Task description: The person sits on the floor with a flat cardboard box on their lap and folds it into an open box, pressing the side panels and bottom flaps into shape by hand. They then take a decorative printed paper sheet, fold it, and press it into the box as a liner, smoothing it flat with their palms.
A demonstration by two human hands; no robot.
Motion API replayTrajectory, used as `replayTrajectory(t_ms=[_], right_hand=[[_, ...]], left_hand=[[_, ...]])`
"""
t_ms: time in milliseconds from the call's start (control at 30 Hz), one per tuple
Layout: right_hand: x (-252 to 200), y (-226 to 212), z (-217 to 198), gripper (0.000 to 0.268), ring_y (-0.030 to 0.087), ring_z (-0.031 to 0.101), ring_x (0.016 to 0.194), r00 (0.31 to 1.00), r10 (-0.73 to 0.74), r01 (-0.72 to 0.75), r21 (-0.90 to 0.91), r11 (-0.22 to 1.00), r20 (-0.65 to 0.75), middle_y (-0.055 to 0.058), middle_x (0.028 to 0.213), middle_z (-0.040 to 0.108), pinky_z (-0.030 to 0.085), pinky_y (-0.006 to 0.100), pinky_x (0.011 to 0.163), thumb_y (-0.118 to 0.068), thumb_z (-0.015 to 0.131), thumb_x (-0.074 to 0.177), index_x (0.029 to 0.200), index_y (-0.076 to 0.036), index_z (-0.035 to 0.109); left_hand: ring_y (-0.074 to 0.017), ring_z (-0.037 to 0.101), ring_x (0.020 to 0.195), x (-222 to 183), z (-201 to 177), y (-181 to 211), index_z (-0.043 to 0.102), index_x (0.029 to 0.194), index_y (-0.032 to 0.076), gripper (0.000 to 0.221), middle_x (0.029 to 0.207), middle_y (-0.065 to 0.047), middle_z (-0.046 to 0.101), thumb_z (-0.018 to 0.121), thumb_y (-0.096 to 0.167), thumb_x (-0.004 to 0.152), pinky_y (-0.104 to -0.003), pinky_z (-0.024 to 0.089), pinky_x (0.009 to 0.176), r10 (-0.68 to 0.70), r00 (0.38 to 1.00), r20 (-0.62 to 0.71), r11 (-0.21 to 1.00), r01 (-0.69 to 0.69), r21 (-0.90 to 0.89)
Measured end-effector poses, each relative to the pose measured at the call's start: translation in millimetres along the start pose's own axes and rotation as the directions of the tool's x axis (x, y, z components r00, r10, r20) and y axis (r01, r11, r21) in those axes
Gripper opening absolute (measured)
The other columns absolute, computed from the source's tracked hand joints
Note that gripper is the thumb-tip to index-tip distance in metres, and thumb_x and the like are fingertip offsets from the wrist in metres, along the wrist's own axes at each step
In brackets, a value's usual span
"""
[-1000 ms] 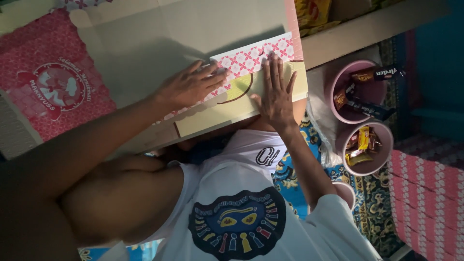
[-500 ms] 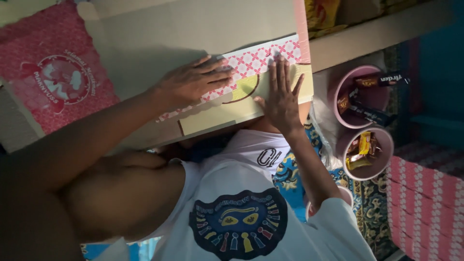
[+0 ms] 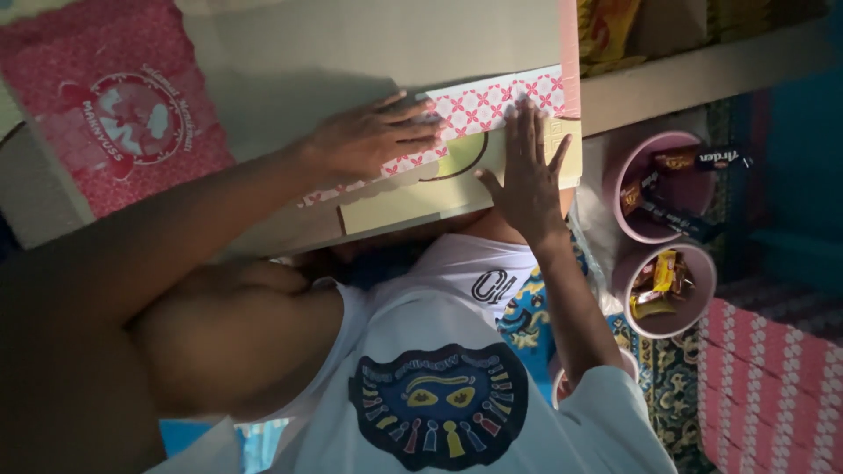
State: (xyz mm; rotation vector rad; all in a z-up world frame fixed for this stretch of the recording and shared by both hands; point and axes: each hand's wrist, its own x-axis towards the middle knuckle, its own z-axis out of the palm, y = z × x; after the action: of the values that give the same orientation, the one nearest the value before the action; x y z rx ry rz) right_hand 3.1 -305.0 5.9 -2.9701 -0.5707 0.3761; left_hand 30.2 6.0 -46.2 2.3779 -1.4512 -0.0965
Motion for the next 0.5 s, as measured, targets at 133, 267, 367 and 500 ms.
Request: replayTrajectory(t_ms=[133, 267, 367, 500], right_hand=[[-6.5, 6.3, 12.3, 0.095, 0.042, 0.011, 0.161, 0.99, -0.051, 0.06, 0.065, 0.996, -0.131, 0.022, 0.172, 0.008, 0.007, 0.08, 0.119, -0.065, 0.052, 0.104, 0.165, 0.0, 0.018], [-21.1, -6.2, -2.6, 0.093, 0.043, 0.011, 0.162, 0.973, -0.033, 0.066, 0.141, 0.988, -0.227, 0.021, 0.174, 0.007, 0.017, 0.073, 0.125, -0.044, 0.07, 0.105, 0.168, -0.011, 0.012], [-34.9, -18.7, -18.5, 0.087, 0.048, 0.03, 0.156, 0.938, -0.036, 0.122, 0.232, 0.965, -0.344, 0.023, 0.171, 0.018, 0.036, 0.065, 0.122, -0.028, 0.078, 0.103, 0.167, -0.016, 0.019], [-54.2, -31.1, -29.5, 0.068, 0.044, 0.047, 0.145, 0.896, -0.022, 0.199, 0.356, 0.913, -0.443, 0.02, 0.162, 0.035, 0.051, 0.053, 0.112, -0.01, 0.074, 0.099, 0.157, -0.014, 0.038]], left_hand=[[-0.0222, 0.027, 0.157, -4.0, -22.9, 7.7, 0.054, 0.153, 0.019, 0.084, 0.168, -0.002, 0.038, 0.068, 0.02, 0.07, -0.052, 0.019, 0.129, -0.034, 0.994, -0.101, 0.997, 0.04, 0.061], [-0.0275, 0.035, 0.152, -7.4, -64.4, 17.1, 0.059, 0.145, 0.012, 0.063, 0.163, -0.004, 0.044, 0.07, 0.017, 0.083, -0.05, 0.034, 0.123, -0.052, 0.974, -0.22, 0.997, 0.064, 0.047], [-0.0289, 0.041, 0.148, -15.0, -87.1, 20.7, 0.063, 0.142, 0.008, 0.047, 0.158, -0.008, 0.05, 0.068, 0.017, 0.096, -0.05, 0.037, 0.12, -0.09, 0.953, -0.289, 0.992, 0.111, 0.057], [-0.0256, 0.053, 0.14, -32.7, -107.2, 25.7, 0.065, 0.141, 0.007, 0.036, 0.15, -0.007, 0.058, 0.065, 0.017, 0.106, -0.046, 0.037, 0.119, -0.209, 0.907, -0.365, 0.971, 0.235, 0.029]])
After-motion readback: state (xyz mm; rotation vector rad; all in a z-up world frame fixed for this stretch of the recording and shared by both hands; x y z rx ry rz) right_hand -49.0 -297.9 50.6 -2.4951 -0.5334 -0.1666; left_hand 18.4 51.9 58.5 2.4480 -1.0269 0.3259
